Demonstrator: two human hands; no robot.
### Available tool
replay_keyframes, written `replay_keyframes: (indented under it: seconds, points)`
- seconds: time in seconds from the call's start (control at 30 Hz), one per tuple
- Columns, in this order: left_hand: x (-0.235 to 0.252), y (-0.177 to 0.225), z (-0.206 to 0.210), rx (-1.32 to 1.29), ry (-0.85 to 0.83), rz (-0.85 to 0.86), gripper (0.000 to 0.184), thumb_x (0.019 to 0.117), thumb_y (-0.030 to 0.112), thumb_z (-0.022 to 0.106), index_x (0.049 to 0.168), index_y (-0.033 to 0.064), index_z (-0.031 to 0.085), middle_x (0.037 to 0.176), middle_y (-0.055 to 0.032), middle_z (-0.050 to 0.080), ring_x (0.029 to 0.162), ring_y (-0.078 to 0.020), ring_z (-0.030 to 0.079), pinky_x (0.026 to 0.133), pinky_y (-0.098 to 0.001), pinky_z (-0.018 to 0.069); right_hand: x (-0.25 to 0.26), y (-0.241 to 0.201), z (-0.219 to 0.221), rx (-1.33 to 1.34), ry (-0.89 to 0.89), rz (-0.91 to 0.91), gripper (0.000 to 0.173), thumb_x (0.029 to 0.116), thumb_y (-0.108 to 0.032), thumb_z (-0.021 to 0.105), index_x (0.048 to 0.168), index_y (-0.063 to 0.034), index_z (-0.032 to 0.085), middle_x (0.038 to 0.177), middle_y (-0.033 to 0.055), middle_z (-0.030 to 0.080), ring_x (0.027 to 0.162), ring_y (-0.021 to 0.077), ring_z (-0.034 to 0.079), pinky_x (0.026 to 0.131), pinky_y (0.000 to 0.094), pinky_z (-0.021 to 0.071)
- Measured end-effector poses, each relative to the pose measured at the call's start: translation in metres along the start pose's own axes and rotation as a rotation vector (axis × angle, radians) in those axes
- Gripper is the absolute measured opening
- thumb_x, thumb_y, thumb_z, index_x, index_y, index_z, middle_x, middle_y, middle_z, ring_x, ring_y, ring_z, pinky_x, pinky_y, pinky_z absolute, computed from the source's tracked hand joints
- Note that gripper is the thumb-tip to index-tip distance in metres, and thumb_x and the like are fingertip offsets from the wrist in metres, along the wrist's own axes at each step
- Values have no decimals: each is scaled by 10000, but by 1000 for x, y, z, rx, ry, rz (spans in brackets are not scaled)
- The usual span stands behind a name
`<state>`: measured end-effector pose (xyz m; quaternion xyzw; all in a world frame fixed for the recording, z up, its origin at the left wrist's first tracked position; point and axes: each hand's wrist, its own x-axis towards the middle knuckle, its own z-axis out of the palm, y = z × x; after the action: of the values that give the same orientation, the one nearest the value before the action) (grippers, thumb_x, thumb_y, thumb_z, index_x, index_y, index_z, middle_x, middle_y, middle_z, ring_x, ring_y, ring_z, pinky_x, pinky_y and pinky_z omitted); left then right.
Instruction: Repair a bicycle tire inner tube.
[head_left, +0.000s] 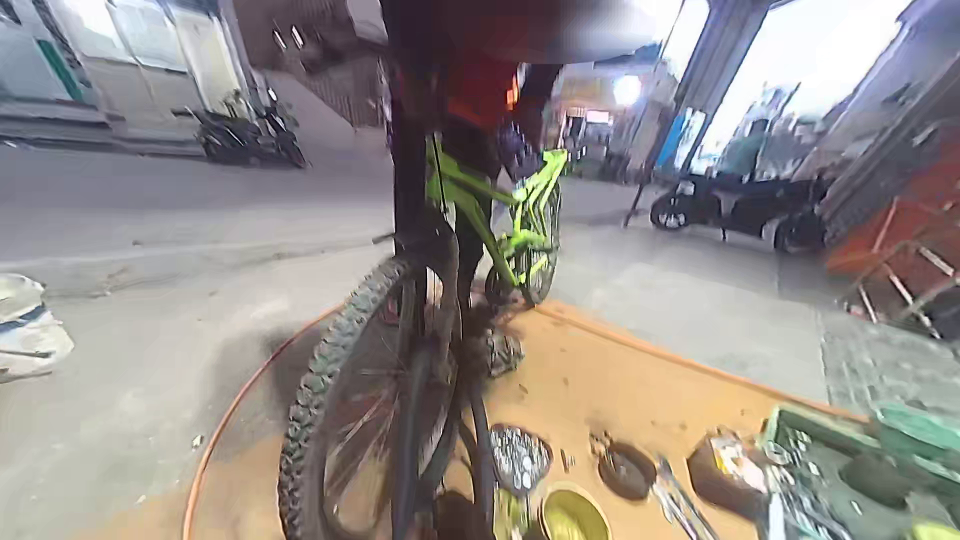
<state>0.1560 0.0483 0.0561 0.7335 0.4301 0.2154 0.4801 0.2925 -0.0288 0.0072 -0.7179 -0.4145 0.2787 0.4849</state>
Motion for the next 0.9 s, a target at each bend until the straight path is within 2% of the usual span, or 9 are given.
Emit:
replay_keyframes:
  seconds: [0.17,0.3,0.37,0.43,0.53,0.6,0.73,0.83,0.9]
  points:
    - [-5,-21,1,33,71,-16,393,953,390,587,1192,92,680,838,-11,707,745,-117,691,699,-397,601,-10,-2,16,564,44,239,232,1024,-241,571,1067,-40,679,771,32,638,608,106,570,563,297,522]
    - [-3,-30,1,-59,115,7,351,946,396,606,1133,108,680,809,37,694,705,-70,673,645,-303,595,-8,-2,24,751,36,267,215,1024,-230,585,1052,-44,689,727,11,600,568,87,508,519,265,464]
    - [0,-36,1,-94,106,6,354,925,367,626,1151,99,676,830,33,707,715,-68,683,652,-291,600,-7,3,25,707,5,244,223,1028,-238,591,1063,-40,688,764,20,614,599,92,527,543,270,476]
    - [1,-45,0,-101,55,-16,393,935,379,626,1206,95,649,887,20,715,760,-80,689,690,-304,605,-9,5,20,626,-86,191,246,1054,-223,552,1150,-29,669,930,50,681,776,113,632,705,294,562]
    - [4,-49,0,-63,-14,-43,457,931,412,613,1263,99,632,970,20,724,850,-81,698,771,-321,608,-5,10,9,440,-231,26,289,1083,-190,489,1235,16,623,1056,83,690,919,117,658,851,300,571]
    - [7,-45,2,-27,-18,-63,445,917,445,621,1216,119,670,938,30,723,839,-78,693,776,-343,604,6,21,5,272,-242,-126,268,1072,-188,492,1158,-4,666,960,60,700,849,101,662,791,300,574]
    - [12,-35,-2,-39,-29,-91,329,974,453,607,1003,141,706,764,38,703,675,-97,680,639,-335,599,21,18,-5,25,-290,-286,273,1062,-276,529,1052,-55,688,872,50,687,798,125,660,749,350,571]
    - [9,-24,-14,-30,-60,-121,341,967,486,604,945,169,729,737,45,691,656,-96,670,623,-343,592,19,16,-10,29,-313,-363,266,1048,-285,558,1066,-71,713,929,56,719,869,144,690,801,387,587]
    - [1,-15,-22,-9,-12,-116,360,948,519,615,908,180,729,707,65,678,630,-68,656,597,-328,582,13,12,-13,54,-274,-442,243,1042,-276,573,1061,-89,727,921,55,713,851,151,687,766,390,590]
